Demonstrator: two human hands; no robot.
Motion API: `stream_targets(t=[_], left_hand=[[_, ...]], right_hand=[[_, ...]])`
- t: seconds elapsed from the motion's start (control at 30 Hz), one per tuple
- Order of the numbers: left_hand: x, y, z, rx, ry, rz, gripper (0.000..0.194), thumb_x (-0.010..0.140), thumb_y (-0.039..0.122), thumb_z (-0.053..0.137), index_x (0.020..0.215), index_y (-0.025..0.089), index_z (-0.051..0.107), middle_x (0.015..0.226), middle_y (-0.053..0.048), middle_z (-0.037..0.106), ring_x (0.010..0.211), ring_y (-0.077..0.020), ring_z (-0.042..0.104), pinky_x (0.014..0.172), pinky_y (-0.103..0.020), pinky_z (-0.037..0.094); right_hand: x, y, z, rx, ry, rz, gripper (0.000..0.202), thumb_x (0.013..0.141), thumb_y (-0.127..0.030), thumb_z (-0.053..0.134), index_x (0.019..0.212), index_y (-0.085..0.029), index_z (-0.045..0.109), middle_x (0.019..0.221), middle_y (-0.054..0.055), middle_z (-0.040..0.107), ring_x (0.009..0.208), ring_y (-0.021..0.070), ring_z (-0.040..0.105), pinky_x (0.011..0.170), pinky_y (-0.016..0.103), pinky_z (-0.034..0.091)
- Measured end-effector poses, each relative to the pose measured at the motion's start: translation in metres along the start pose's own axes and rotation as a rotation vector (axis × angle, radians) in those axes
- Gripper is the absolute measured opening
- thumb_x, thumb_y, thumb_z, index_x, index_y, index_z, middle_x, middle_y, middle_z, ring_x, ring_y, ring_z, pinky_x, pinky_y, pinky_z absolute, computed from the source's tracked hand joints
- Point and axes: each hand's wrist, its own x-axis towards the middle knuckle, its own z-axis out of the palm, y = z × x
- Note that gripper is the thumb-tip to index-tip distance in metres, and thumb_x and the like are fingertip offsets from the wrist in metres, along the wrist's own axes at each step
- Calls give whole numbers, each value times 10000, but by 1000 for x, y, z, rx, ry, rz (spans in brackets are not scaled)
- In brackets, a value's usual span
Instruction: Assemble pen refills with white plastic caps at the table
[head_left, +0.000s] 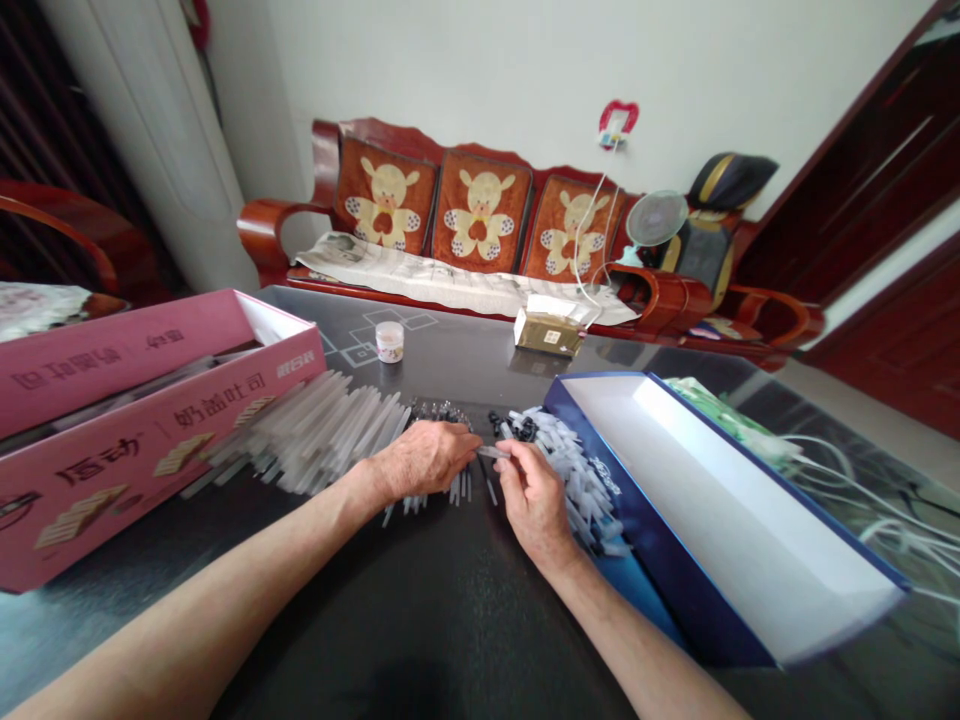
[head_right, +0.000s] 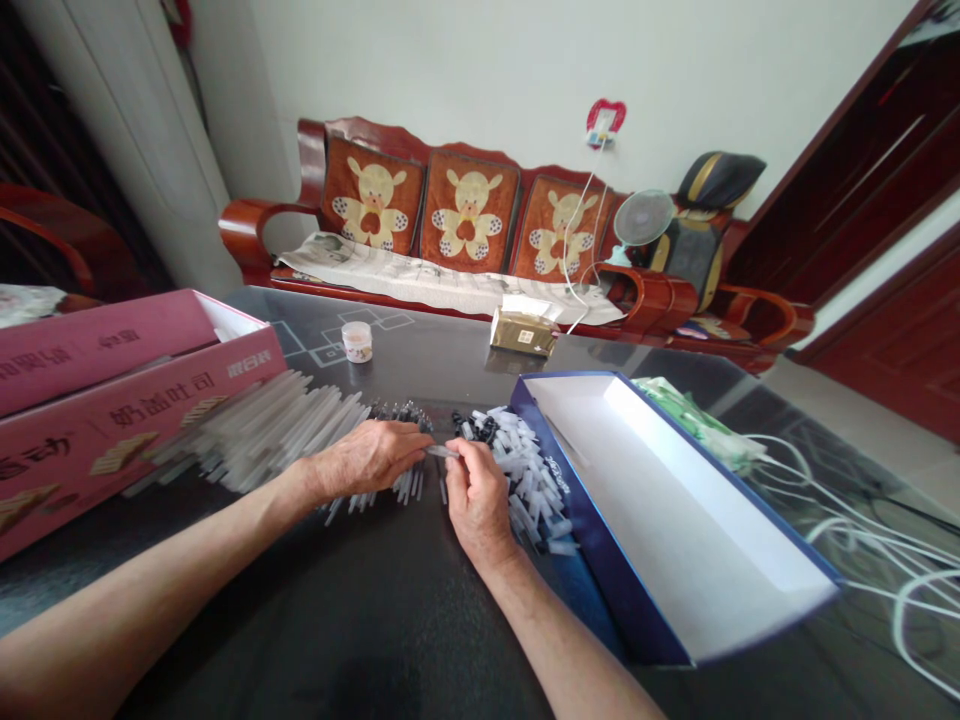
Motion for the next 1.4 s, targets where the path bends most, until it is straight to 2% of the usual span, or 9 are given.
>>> stream_targets(t=[0.23, 0.53, 0.73, 0.93, 1.03, 1.1, 1.2, 1.3, 1.4], left_hand=[[0, 0, 3, -5, 41, 18, 246, 931, 244, 354, 899, 158, 582, 802, -42, 609, 708, -131, 583, 642, -221, 437], [-1, 1, 13, 2, 73, 21, 251, 935, 251, 348, 904, 160, 580, 799, -41, 601, 695, -130, 576, 630, -224, 436], [-1, 2, 12, 80, 79, 52, 254, 936, 238, 340, 921, 159, 581, 791, -47, 596, 712, -143, 575, 637, -233, 451], [0, 3, 8, 51, 61, 46, 258, 941, 259, 336, 942, 164, 576, 813, -43, 601, 722, -138, 576, 641, -228, 448], [-1, -1, 6, 52, 118, 20, 266, 938, 313, 354, 998, 170, 570, 850, -47, 599, 755, -151, 573, 669, -251, 447], [-1, -4, 5, 85, 174, 11, 266, 936, 308, 359, 1004, 169, 575, 856, -54, 593, 781, -161, 563, 708, -273, 439], [-1, -5, 3, 156, 225, 51, 261, 936, 259, 352, 964, 175, 598, 844, -58, 589, 794, -171, 538, 771, -316, 413], [1, -1, 4, 186, 245, 110, 257, 934, 235, 359, 904, 178, 608, 816, -54, 580, 770, -171, 509, 777, -336, 393], [3, 5, 8, 169, 255, 135, 275, 936, 222, 354, 828, 165, 600, 779, -53, 566, 748, -164, 496, 771, -334, 398]], right_hand=[[-4, 2, -1, 34, -37, 76, 236, 911, -270, 438, 1064, -195, 601, 898, 67, 663, 761, 165, 654, 696, 288, 544], [-6, 3, -2, 113, -65, 200, 267, 912, -336, 439, 1037, -175, 611, 784, 43, 663, 588, 124, 622, 581, 239, 536], [-4, 0, -3, 116, -91, 208, 283, 909, -349, 434, 1026, -166, 616, 737, 37, 654, 545, 123, 600, 529, 233, 519], [-3, -3, -1, 112, -16, 224, 252, 902, -336, 445, 999, -175, 613, 717, 30, 663, 543, 124, 608, 527, 235, 518], [-3, -3, 0, 105, 29, 236, 234, 901, -316, 446, 1020, -184, 598, 733, 22, 664, 571, 126, 620, 555, 243, 525], [-3, -4, -1, 90, 50, 214, 216, 894, -295, 455, 1031, -187, 582, 786, 29, 669, 635, 134, 636, 594, 251, 529], [-2, -8, -3, 33, 36, 86, 172, 864, -255, 502, 1000, -184, 579, 911, 62, 658, 793, 163, 640, 688, 278, 530], [-1, -12, -4, -24, 17, -39, 172, 857, -218, 516, 1008, -192, 592, 963, 75, 639, 891, 184, 619, 779, 310, 518], [-3, -15, -4, -99, -25, -77, 225, 882, -194, 476, 1075, -203, 590, 977, 81, 623, 928, 195, 604, 826, 333, 501]])
